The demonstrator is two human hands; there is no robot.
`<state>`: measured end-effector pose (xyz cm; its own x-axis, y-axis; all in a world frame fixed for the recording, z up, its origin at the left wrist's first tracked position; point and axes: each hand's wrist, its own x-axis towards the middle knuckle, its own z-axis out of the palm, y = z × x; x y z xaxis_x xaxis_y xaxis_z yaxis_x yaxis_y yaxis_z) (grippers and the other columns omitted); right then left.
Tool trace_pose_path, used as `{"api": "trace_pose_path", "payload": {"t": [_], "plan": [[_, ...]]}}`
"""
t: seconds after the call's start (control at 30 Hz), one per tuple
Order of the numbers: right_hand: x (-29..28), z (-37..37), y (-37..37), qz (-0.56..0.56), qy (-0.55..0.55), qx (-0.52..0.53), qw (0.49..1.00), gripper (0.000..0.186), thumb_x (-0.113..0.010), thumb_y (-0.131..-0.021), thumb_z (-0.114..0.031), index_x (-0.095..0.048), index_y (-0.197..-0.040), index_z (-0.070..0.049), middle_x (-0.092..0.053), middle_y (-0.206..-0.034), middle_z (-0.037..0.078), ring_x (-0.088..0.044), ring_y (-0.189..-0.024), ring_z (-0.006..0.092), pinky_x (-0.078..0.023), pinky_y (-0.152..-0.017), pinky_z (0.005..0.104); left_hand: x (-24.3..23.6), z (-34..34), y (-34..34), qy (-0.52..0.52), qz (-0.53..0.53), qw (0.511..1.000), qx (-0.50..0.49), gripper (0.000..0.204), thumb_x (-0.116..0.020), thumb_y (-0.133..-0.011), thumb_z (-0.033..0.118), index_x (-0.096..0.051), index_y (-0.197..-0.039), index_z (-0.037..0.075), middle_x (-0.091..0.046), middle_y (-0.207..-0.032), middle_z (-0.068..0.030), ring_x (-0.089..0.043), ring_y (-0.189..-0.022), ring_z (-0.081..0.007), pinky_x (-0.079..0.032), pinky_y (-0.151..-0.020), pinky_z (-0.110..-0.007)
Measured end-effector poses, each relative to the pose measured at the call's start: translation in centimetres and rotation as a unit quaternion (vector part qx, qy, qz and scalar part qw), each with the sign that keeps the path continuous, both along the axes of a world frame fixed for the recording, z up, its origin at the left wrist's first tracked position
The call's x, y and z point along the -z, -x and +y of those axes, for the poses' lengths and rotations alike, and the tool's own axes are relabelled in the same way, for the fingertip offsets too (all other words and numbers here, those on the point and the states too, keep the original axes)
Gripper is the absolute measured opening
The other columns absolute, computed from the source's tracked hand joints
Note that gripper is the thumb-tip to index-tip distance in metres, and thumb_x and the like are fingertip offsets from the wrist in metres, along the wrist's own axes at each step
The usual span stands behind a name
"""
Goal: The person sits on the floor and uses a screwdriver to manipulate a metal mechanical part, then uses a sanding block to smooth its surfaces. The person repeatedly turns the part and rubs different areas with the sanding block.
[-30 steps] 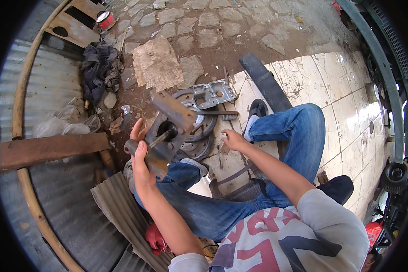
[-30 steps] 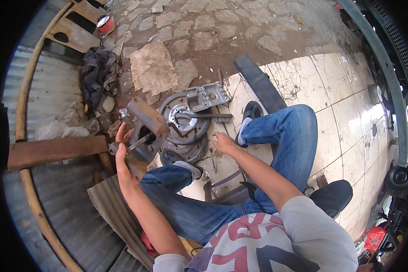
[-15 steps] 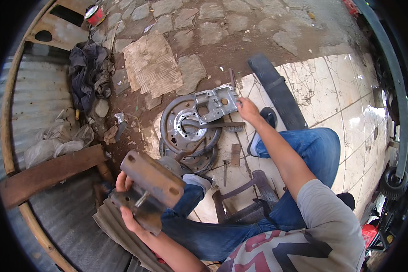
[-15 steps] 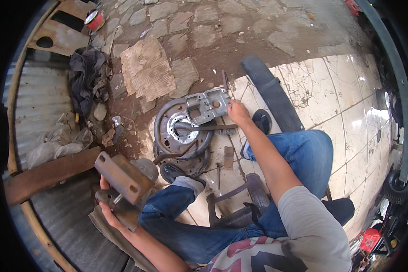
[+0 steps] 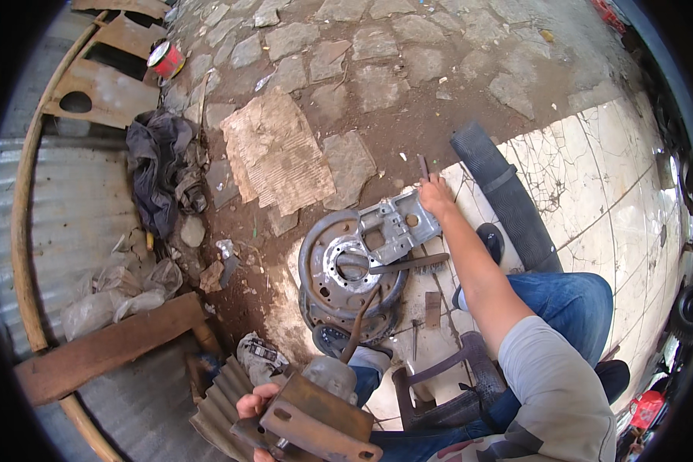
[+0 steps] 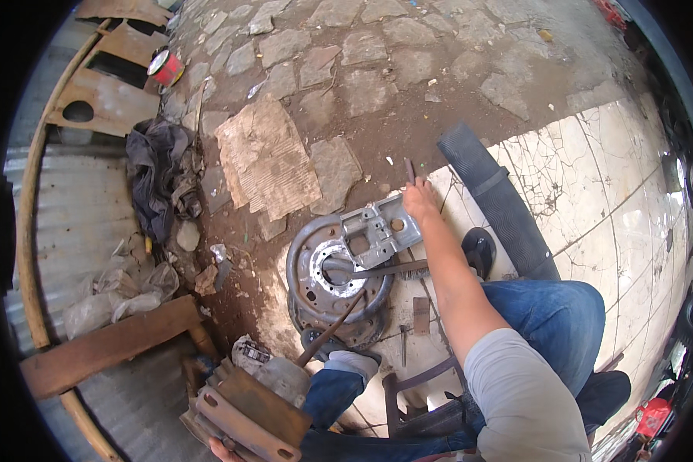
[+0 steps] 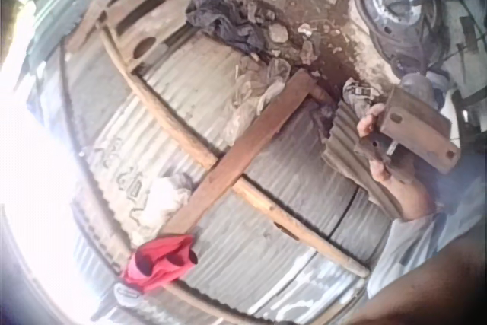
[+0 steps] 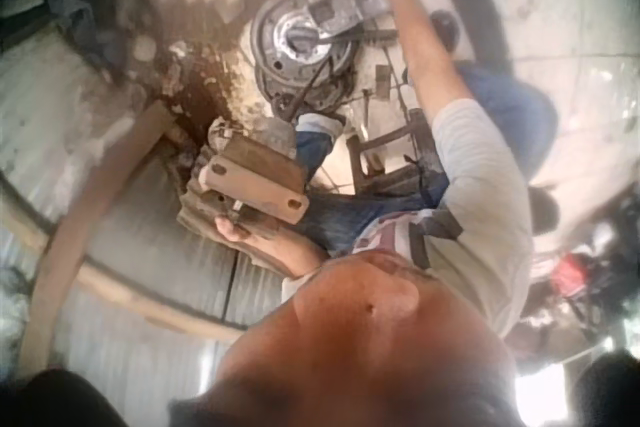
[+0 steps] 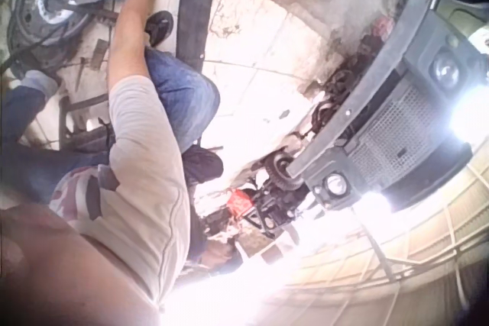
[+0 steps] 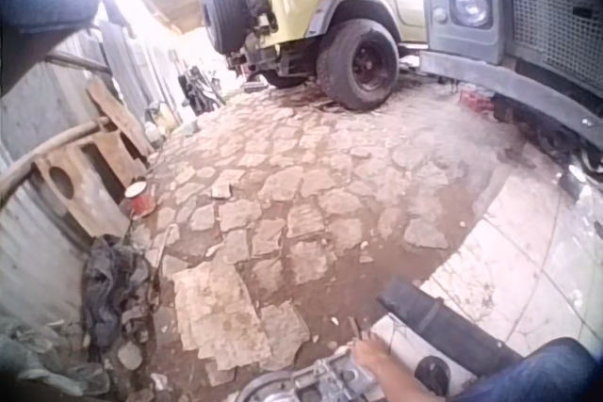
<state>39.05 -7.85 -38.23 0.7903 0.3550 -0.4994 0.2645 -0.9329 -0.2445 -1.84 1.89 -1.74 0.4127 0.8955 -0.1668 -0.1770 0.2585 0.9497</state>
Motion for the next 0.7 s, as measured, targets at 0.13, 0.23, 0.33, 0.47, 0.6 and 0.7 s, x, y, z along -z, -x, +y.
{"api": "trace_pose_path", "payload": {"t": [0.13,0.23,0.33,0.47,0.6,0.7], "plan": [[0.2,-0.1,0.6,-0.109,-0.128,0.008,0.986,0.02,-0.062,-0.095,-0.023,-0.074,-0.103,-0.01,-0.065,-0.121,0.01,-0.057,-0.119,0.0292,-0.048,-0.098,0.0461,-0.6,-0.3,-1.0,-0.002,-0.006,1.0,0.0,0.083,-0.068,-0.081,0.057,-0.046,-0.141,0.005,-0.045,-0.142,-0.0194,-0.047,-0.13,-0.0318,-0.04,-0.108,-0.047],[-1.4,-0.5,1.7,-0.06,-0.206,0.052,0.975,0.016,-0.067,-0.092,-0.022,-0.074,-0.102,-0.013,-0.068,-0.11,0.011,-0.064,-0.109,0.0284,-0.051,-0.091,0.0433,-1.5,-1.5,-0.6,0.007,-0.022,1.0,0.011,0.083,-0.07,-0.081,0.058,-0.046,-0.14,0.004,-0.046,-0.141,-0.0194,-0.048,-0.128,-0.0313,-0.041,-0.106,-0.046],[-1.1,-3.7,2.6,-0.024,-0.37,0.164,0.914,0.023,-0.074,-0.087,-0.01,-0.065,-0.108,-0.008,-0.074,-0.099,0.013,-0.072,-0.09,0.0253,-0.056,-0.082,0.0367,-2.4,0.2,-1.4,0.029,-0.015,0.991,0.132,0.087,-0.076,-0.076,0.057,-0.047,-0.138,0.004,-0.048,-0.139,-0.0193,-0.049,-0.126,-0.0297,-0.042,-0.105,-0.045],[-4.9,-4.3,7.5,0.053,-0.428,0.202,0.879,0.043,-0.079,-0.082,-0.009,-0.057,-0.118,-0.007,-0.067,-0.088,0.008,-0.065,-0.08,0.0187,-0.053,-0.073,0.0339,-3.7,1.0,-0.6,0.006,0.081,0.983,0.166,0.093,-0.083,-0.068,0.055,-0.049,-0.137,0.002,-0.051,-0.136,-0.018,-0.05,-0.125,-0.0266,-0.039,-0.107,-0.042],[-11.5,-5.4,12.4,0.113,-0.481,0.188,0.849,0.047,-0.076,-0.085,-0.01,-0.057,-0.127,-0.006,-0.062,-0.083,0.002,-0.055,-0.073,0.0119,-0.047,-0.066,0.0296,-5.1,0.5,-0.9,-0.024,0.12,0.979,0.162,0.098,-0.077,-0.069,0.058,-0.045,-0.142,0.0,-0.051,-0.134,-0.0198,-0.049,-0.126,-0.0293,-0.035,-0.111,-0.043],[-25.3,-5.5,16.1,0.176,-0.503,0.114,0.838,0.039,-0.07,-0.09,-0.007,-0.06,-0.127,-0.005,-0.064,-0.089,0.003,-0.057,-0.084,0.0104,-0.045,-0.076,0.028,-5.1,-0.1,0.1,-0.005,0.091,0.985,0.146,0.096,-0.075,-0.068,0.052,-0.044,-0.143,0.0,-0.051,-0.134,-0.0209,-0.049,-0.127,-0.0301,-0.035,-0.11,-0.043]]}}
